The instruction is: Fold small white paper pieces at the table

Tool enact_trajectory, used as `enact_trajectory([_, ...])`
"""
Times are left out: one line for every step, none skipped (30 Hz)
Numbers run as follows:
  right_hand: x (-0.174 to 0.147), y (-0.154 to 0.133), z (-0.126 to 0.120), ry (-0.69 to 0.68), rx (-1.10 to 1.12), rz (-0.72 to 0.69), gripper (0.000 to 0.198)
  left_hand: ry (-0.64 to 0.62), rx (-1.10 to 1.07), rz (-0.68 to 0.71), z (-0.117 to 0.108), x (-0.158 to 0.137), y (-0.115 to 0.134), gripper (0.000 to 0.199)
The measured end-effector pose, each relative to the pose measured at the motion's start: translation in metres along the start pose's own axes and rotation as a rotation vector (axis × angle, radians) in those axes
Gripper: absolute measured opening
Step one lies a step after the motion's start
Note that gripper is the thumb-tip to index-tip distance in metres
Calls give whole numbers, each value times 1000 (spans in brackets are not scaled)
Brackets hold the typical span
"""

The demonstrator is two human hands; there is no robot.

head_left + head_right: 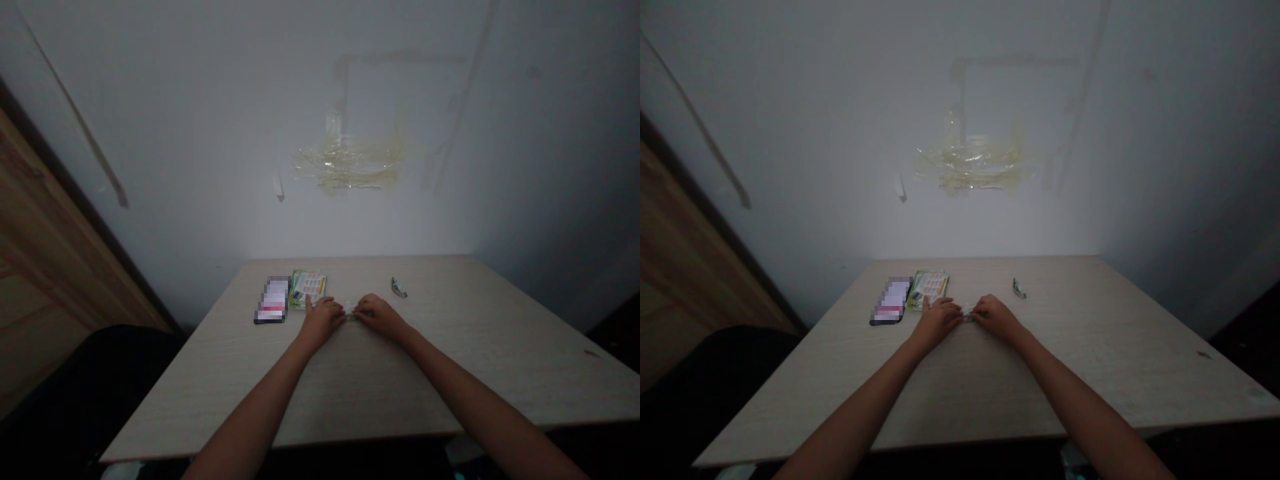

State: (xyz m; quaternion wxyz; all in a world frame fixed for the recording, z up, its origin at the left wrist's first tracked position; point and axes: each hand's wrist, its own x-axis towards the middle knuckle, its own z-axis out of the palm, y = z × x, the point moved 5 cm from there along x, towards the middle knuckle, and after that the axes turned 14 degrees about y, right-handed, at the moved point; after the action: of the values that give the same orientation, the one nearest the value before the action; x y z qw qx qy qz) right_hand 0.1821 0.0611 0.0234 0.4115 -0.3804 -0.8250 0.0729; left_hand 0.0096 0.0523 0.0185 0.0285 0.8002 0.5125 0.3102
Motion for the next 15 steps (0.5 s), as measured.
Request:
enact_trajectory([0,0,0,0,3,-5,17,-4,6,-5,-1,0,0,17])
enact_trajectory([0,-1,0,-1,7,-10,17,-5,13,-7,-2,0,1,16])
enact_trajectory([-1,-1,-1,-2,13,-13,17,-6,18,-9,-3,1,2,15])
enact_trajectory([-1,-2,-1,-1,19,-15,17,-5,21,-9,-4,1,3,15])
enact_trajectory([-1,-1,-2,1,25,-15,16,-1,23,-9,-5,1,3,14])
enact_trajectory([-1,-1,-2,5,31,-15,16,4,24,-9,-6,1,4,13])
enact_trajectory([-2,0,-2,8,37,-16,15,10,24,-8,-6,1,5,12])
enact_trajectory([-2,0,-2,11,42,-21,15,16,25,-9,-7,1,6,12])
enact_trajectory([-2,1,-2,13,45,-28,15,22,25,-11,-8,1,6,11])
enact_trajectory([-2,2,-1,15,45,-35,15,28,25,-14,-8,1,7,11])
enact_trajectory([-2,2,-1,16,42,-41,15,31,24,-16,-8,1,7,11])
enact_trajectory([-2,3,0,20,37,-43,14,36,23,-19,-8,1,8,11])
enact_trajectory([-2,3,0,24,32,-43,13,42,24,-23,-8,1,8,11])
enact_trajectory([-2,3,0,27,27,-39,13,48,27,-28,-8,1,8,11])
enact_trajectory([-1,3,0,30,25,-35,13,54,32,-34,-8,1,8,11])
